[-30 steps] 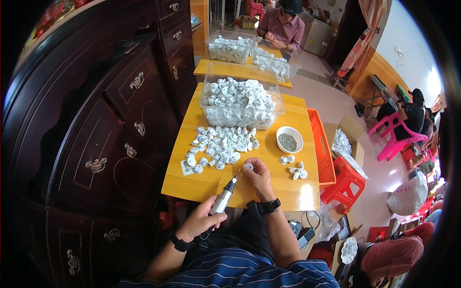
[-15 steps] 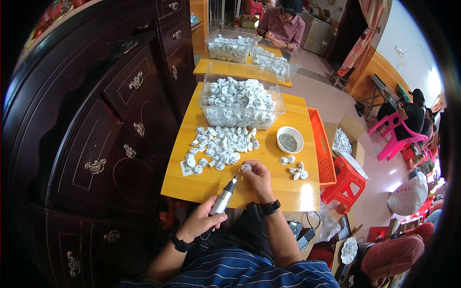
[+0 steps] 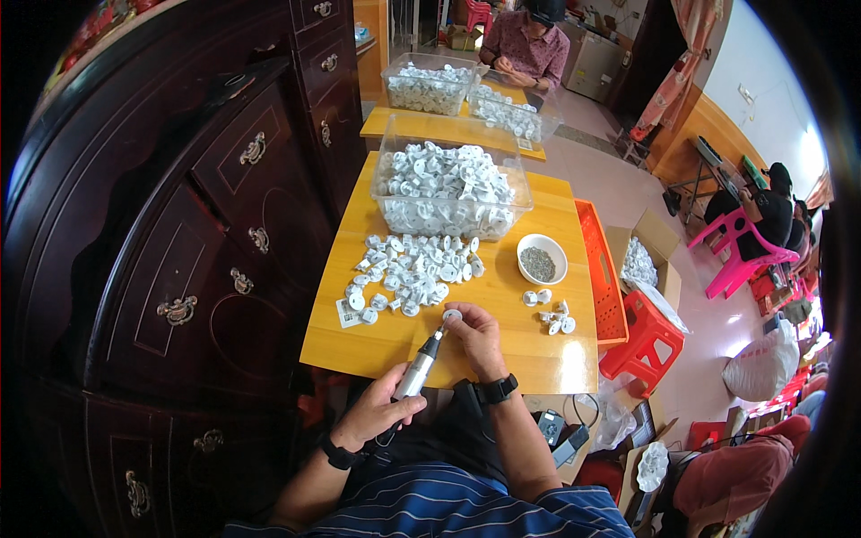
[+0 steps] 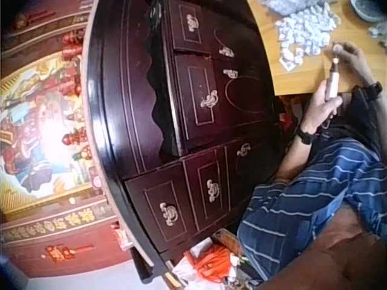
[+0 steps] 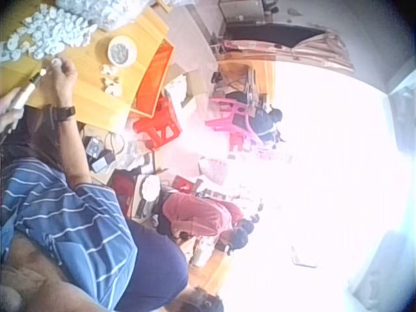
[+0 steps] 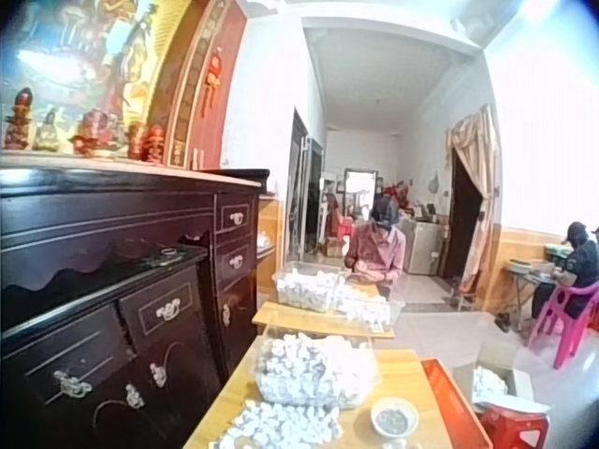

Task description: Assembling small white plastic components using a handheld power screwdriver.

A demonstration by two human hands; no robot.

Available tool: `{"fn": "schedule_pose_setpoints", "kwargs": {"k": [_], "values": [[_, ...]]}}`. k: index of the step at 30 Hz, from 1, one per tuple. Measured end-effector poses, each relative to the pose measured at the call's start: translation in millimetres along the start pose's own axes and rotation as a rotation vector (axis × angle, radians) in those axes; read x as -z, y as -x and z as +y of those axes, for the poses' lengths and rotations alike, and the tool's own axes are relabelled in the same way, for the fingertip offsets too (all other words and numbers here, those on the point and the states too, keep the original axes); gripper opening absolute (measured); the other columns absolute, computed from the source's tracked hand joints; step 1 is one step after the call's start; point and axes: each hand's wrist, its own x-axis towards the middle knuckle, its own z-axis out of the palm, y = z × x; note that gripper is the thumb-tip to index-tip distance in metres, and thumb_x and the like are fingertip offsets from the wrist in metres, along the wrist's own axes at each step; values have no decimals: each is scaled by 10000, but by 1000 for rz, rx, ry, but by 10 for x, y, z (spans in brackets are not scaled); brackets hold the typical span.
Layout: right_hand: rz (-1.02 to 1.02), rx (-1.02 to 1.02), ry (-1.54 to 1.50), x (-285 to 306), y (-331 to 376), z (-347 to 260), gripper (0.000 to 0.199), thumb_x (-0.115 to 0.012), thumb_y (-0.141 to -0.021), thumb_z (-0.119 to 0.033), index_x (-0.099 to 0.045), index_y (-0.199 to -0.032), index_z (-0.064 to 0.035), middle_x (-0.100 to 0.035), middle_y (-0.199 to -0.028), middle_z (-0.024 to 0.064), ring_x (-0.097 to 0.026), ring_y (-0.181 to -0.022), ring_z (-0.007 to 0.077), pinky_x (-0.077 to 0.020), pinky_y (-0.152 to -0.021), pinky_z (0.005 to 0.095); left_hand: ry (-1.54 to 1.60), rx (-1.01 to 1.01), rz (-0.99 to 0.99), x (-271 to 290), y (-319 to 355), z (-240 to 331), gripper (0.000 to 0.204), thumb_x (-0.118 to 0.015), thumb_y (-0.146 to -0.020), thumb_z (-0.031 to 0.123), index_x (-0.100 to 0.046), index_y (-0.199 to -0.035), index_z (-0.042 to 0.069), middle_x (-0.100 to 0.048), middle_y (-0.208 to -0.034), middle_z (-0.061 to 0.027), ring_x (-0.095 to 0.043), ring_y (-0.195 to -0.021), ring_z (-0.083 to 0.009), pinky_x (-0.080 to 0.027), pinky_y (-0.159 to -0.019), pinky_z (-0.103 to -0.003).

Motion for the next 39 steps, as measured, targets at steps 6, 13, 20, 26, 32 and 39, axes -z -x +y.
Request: {"fn": "schedule_pose_setpoints", "kwargs": {"k": [6, 13, 20, 26, 32, 39], "values": [[-15, 2, 98, -61, 22, -42, 237, -671, -960, -67, -699, -1186, -2, -694, -977, -19, -597, -859, 38, -495, -762, 200, -39, 8, 9, 14, 4, -27, 587, -676, -952, 204, -402, -1435, 12, -571, -874, -12, -564, -665, -69, -480, -568, -213], [-4, 57, 136, -94, -16, 32, 259, -666, -960, -64, -664, -1214, -8, -662, -922, -35, -571, -824, 29, -480, -711, 200, -96, 19, 23, 31, 8, -36, 590, -656, -960, 168, -379, -1457, 14, -568, -879, -10, -560, -683, -74, -476, -574, -219], [-15, 62, 56, -92, -15, 48, 143, -682, -953, -69, -663, -1083, -12, -673, -909, -21, -596, -793, 49, -499, -726, 214, -101, 33, 39, 27, -6, -15, 608, -661, -959, 178, -375, -1470, 16, -562, -888, -6, -561, -681, -73, -480, -570, -216], [30, 21, 77, -127, 26, -2, 158, -692, -949, -83, -682, -1086, -4, -686, -891, -18, -609, -785, 45, -498, -710, 205, -123, 44, 48, 18, -9, 20, 599, -656, -962, 177, -383, -1470, 18, -552, -898, -4, -559, -677, -73, -481, -569, -216], [59, 46, 79, -138, 18, 24, 157, -697, -945, -86, -694, -1081, -6, -678, -846, -29, -586, -718, 27, -474, -631, 189, -121, 49, 38, 29, -23, 9, 594, -655, -961, 165, -384, -1468, 17, -548, -898, -3, -556, -677, -72, -477, -565, -217], [49, 62, 70, -114, 6, 63, 153, -706, -945, -95, -698, -1072, -10, -678, -830, -34, -581, -709, 24, -470, -624, 190, -108, 54, 47, 23, -28, -1, 581, -656, -958, 156, -392, -1457, 16, -545, -886, -4, -554, -666, -73, -475, -558, -218]]}}
